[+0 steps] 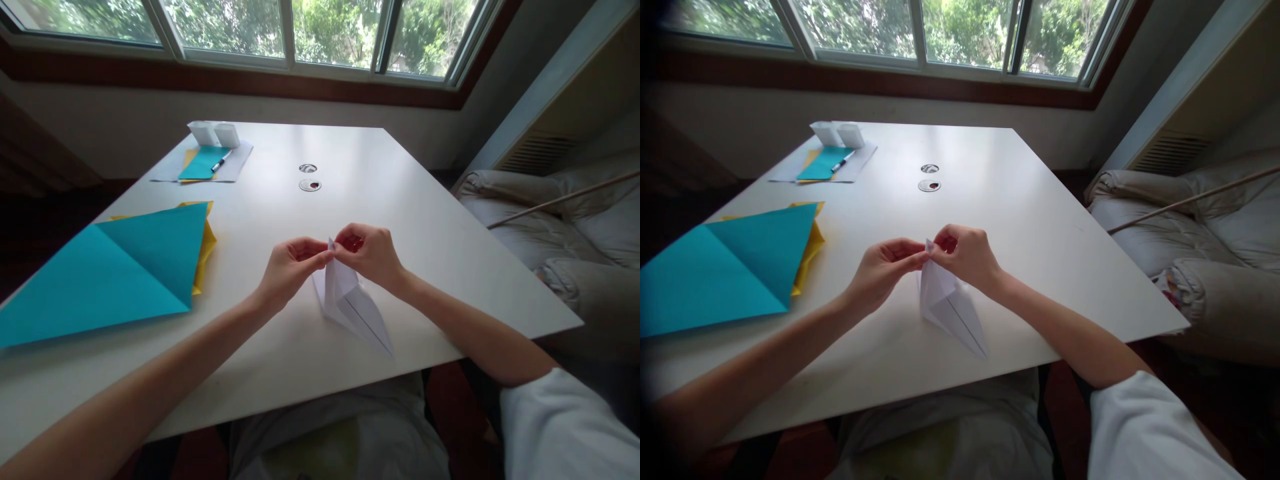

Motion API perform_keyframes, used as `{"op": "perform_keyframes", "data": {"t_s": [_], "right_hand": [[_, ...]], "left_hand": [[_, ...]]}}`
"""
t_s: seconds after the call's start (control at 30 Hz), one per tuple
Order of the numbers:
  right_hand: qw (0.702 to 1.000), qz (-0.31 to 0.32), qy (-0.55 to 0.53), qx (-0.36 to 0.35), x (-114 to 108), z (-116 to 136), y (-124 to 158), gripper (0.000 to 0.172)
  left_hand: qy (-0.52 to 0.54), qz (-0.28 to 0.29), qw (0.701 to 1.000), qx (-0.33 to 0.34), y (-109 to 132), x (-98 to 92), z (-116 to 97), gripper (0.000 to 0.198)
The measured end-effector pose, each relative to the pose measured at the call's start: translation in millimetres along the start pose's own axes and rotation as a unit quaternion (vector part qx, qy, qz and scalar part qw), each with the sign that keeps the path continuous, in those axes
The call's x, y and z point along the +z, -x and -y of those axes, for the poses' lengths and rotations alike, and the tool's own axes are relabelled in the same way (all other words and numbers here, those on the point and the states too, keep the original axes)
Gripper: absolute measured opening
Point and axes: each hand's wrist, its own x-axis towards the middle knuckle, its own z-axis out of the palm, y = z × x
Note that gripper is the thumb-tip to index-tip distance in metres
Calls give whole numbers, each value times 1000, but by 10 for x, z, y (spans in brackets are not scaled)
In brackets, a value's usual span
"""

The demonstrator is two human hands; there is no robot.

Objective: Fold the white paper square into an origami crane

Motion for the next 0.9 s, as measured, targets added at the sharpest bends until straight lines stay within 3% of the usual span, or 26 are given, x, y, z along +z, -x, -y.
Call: {"op": "perform_keyframes", "data": {"t_s": [0.33, 0.53, 0.9], "right_hand": [[980, 88, -177, 29, -41, -93, -17, 20], [970, 91, -220, 51, 3, -145, -21, 27], [942, 113, -298, 105, 12, -133, -29, 28]], "left_hand": [[56, -15, 998, -26, -69, -88, 25, 21], [37, 18, 999, -28, -67, -76, 8, 22], [-6, 17, 1000, -15, -39, -61, -9, 20]]}}
